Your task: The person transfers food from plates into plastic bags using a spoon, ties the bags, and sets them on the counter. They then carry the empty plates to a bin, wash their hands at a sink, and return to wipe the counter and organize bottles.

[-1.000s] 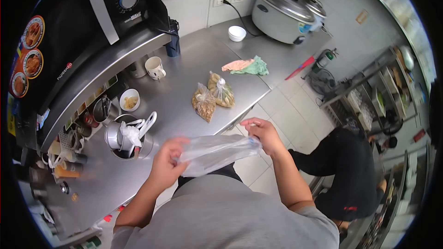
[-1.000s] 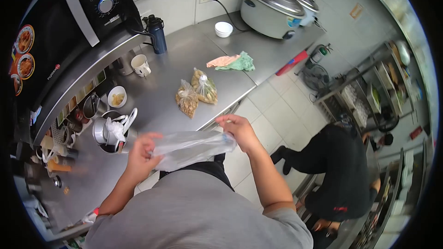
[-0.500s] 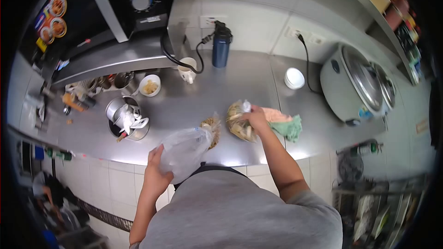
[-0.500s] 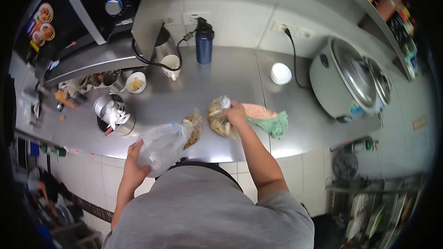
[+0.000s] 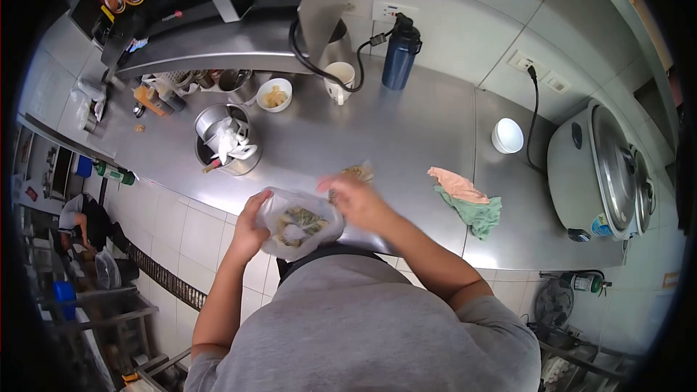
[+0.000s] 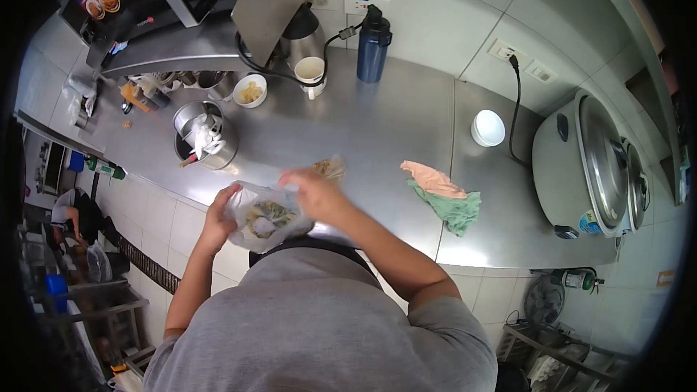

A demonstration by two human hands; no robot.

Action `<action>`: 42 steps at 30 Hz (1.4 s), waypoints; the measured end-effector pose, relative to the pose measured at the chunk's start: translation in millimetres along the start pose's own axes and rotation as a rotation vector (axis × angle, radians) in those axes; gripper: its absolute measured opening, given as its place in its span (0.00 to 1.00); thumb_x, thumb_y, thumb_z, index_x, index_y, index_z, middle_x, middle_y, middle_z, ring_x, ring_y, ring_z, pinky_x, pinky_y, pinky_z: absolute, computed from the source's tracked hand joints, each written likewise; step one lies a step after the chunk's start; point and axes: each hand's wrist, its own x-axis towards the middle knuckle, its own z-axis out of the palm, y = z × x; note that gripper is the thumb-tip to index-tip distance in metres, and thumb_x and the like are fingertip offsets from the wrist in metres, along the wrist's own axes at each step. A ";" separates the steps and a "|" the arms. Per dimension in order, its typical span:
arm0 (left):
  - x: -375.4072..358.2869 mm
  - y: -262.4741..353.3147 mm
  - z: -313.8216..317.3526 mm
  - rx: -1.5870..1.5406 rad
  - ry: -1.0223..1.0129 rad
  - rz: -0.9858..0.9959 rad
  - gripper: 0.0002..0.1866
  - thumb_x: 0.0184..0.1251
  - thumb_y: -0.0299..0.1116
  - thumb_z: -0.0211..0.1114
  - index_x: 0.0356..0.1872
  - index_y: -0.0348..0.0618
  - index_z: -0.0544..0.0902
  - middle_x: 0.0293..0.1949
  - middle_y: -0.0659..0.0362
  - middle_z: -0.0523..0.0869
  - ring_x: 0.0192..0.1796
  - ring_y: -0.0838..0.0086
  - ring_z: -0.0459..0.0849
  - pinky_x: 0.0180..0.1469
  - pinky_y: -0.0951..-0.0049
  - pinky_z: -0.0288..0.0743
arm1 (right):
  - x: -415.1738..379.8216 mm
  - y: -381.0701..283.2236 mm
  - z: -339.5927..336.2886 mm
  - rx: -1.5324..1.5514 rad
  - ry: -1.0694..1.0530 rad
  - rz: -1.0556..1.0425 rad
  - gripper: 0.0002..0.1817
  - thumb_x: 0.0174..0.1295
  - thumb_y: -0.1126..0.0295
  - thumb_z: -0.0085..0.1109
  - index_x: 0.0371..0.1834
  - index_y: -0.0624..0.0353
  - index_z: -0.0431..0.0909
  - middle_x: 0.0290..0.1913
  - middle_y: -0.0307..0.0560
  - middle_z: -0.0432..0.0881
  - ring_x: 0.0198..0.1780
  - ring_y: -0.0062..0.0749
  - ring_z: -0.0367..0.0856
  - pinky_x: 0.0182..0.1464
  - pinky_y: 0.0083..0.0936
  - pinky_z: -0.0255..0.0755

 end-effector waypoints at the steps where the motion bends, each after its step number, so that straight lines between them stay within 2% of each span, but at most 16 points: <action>1: 0.4 -5.5 -1.4 0.015 -0.011 0.014 0.43 0.28 0.15 0.51 0.61 0.39 0.70 0.61 0.51 0.68 0.66 0.61 0.64 0.68 0.73 0.53 | 3.5 8.1 -9.3 -0.105 0.060 0.039 0.19 0.49 0.81 0.54 0.46 0.53 0.76 0.58 0.49 0.74 0.59 0.46 0.70 0.62 0.37 0.64; 3: 1.1 -5.1 -4.6 0.018 -0.049 0.049 0.44 0.28 0.16 0.51 0.62 0.39 0.69 0.61 0.51 0.68 0.67 0.61 0.64 0.68 0.74 0.52 | 5.1 30.4 -6.5 -0.531 0.068 0.023 0.20 0.49 0.80 0.55 0.48 0.53 0.76 0.57 0.50 0.74 0.59 0.45 0.70 0.63 0.38 0.61; 7: 18.6 28.7 -0.3 -0.155 -0.250 0.070 0.47 0.25 0.19 0.51 0.64 0.40 0.67 0.63 0.55 0.67 0.65 0.66 0.66 0.66 0.76 0.55 | -11.0 80.0 21.2 -0.668 0.041 0.111 0.21 0.45 0.80 0.57 0.45 0.53 0.76 0.49 0.50 0.78 0.53 0.48 0.73 0.58 0.41 0.65; 11: 26.4 58.8 4.7 -0.586 -0.396 -0.115 0.51 0.24 0.22 0.53 0.68 0.41 0.63 0.65 0.58 0.67 0.62 0.70 0.69 0.61 0.78 0.61 | -35.3 48.5 -21.7 0.045 0.448 0.650 0.12 0.48 0.76 0.60 0.38 0.58 0.73 0.41 0.42 0.79 0.45 0.43 0.78 0.47 0.37 0.74; 16: 58.1 54.9 -8.9 -0.594 -0.541 -0.032 0.46 0.35 0.20 0.53 0.69 0.41 0.60 0.65 0.55 0.66 0.64 0.67 0.67 0.62 0.76 0.59 | -24.7 -76.5 -22.1 1.038 1.105 0.211 0.13 0.54 0.79 0.56 0.44 0.60 0.75 0.46 0.49 0.77 0.47 0.35 0.78 0.52 0.32 0.74; 18: 67.1 50.6 -12.8 -0.270 -0.528 0.089 0.45 0.36 0.19 0.53 0.69 0.40 0.60 0.65 0.53 0.67 0.64 0.65 0.68 0.62 0.75 0.60 | -9.6 -82.9 0.4 0.904 0.892 0.160 0.18 0.47 0.81 0.59 0.44 0.60 0.76 0.48 0.48 0.77 0.52 0.36 0.77 0.55 0.31 0.72; 20: 70.8 46.2 -19.3 0.228 -0.454 0.306 0.45 0.37 0.18 0.52 0.68 0.39 0.60 0.64 0.51 0.67 0.64 0.64 0.68 0.63 0.73 0.61 | 0.4 -39.6 42.6 0.237 0.646 0.271 0.18 0.48 0.76 0.62 0.46 0.59 0.76 0.54 0.48 0.76 0.59 0.37 0.73 0.59 0.33 0.69; 21: 68.6 51.2 -24.1 0.399 -0.377 0.426 0.41 0.42 0.19 0.53 0.67 0.37 0.60 0.61 0.42 0.69 0.63 0.54 0.70 0.63 0.67 0.63 | 11.0 -40.9 54.0 -0.044 0.423 0.276 0.19 0.52 0.68 0.63 0.48 0.58 0.75 0.55 0.49 0.75 0.58 0.40 0.73 0.59 0.36 0.68; 22: 66.0 58.5 -30.3 0.516 -0.380 0.350 0.41 0.42 0.20 0.54 0.67 0.37 0.60 0.60 0.41 0.70 0.61 0.51 0.71 0.62 0.65 0.65 | 16.4 -41.9 59.4 -0.316 0.191 0.282 0.20 0.56 0.61 0.63 0.50 0.58 0.75 0.56 0.50 0.75 0.58 0.44 0.73 0.60 0.39 0.67; 25: 63.4 65.0 -41.7 0.800 -0.366 0.241 0.39 0.46 0.21 0.56 0.67 0.35 0.59 0.59 0.37 0.70 0.56 0.46 0.74 0.58 0.61 0.69 | -4.1 -44.3 37.9 -0.236 0.265 0.299 0.25 0.55 0.58 0.65 0.55 0.54 0.74 0.59 0.53 0.74 0.58 0.43 0.73 0.60 0.36 0.66; 27: 59.1 53.3 -42.6 0.912 -0.379 0.307 0.38 0.50 0.24 0.58 0.67 0.32 0.58 0.59 0.37 0.70 0.52 0.44 0.77 0.55 0.58 0.72 | -34.7 -56.5 -4.7 0.059 0.484 0.686 0.29 0.57 0.55 0.64 0.60 0.53 0.71 0.59 0.54 0.73 0.59 0.43 0.72 0.61 0.32 0.65; 31: 49.9 41.3 -17.7 0.832 -0.323 0.418 0.40 0.55 0.39 0.65 0.67 0.32 0.58 0.58 0.34 0.70 0.52 0.44 0.77 0.53 0.59 0.73 | -147.0 36.4 -94.3 -0.086 1.094 1.083 0.35 0.60 0.49 0.56 0.61 0.68 0.66 0.58 0.57 0.73 0.59 0.42 0.72 0.57 0.32 0.67; 35: 41.8 44.7 26.5 0.840 -0.302 0.310 0.52 0.43 0.50 0.74 0.69 0.42 0.57 0.56 0.38 0.70 0.52 0.41 0.75 0.52 0.55 0.73 | -205.7 195.9 -116.0 -0.305 1.159 1.774 0.37 0.60 0.42 0.48 0.60 0.67 0.66 0.63 0.64 0.64 0.63 0.50 0.66 0.63 0.43 0.60; 38: 48.2 28.1 63.0 1.094 -0.195 0.290 0.50 0.45 0.48 0.73 0.70 0.51 0.55 0.56 0.37 0.70 0.50 0.43 0.76 0.50 0.56 0.73 | -97.6 200.5 -73.8 -0.911 1.135 1.451 0.37 0.59 0.47 0.50 0.63 0.67 0.63 0.68 0.65 0.56 0.70 0.55 0.52 0.68 0.55 0.43; 39: 52.5 6.3 70.2 1.091 -0.102 0.331 0.36 0.51 0.43 0.70 0.63 0.50 0.68 0.53 0.40 0.72 0.46 0.48 0.78 0.45 0.58 0.74 | -85.9 215.6 -73.7 -1.001 1.063 1.231 0.37 0.58 0.48 0.51 0.64 0.67 0.62 0.68 0.65 0.57 0.70 0.56 0.51 0.69 0.56 0.39; 42: 58.8 -18.0 66.5 0.788 0.045 0.311 0.09 0.59 0.30 0.61 0.39 0.39 0.79 0.41 0.45 0.77 0.41 0.51 0.79 0.40 0.60 0.73 | -43.7 248.3 -121.4 -0.990 0.964 0.974 0.34 0.60 0.52 0.49 0.65 0.64 0.62 0.67 0.66 0.58 0.70 0.55 0.51 0.69 0.55 0.40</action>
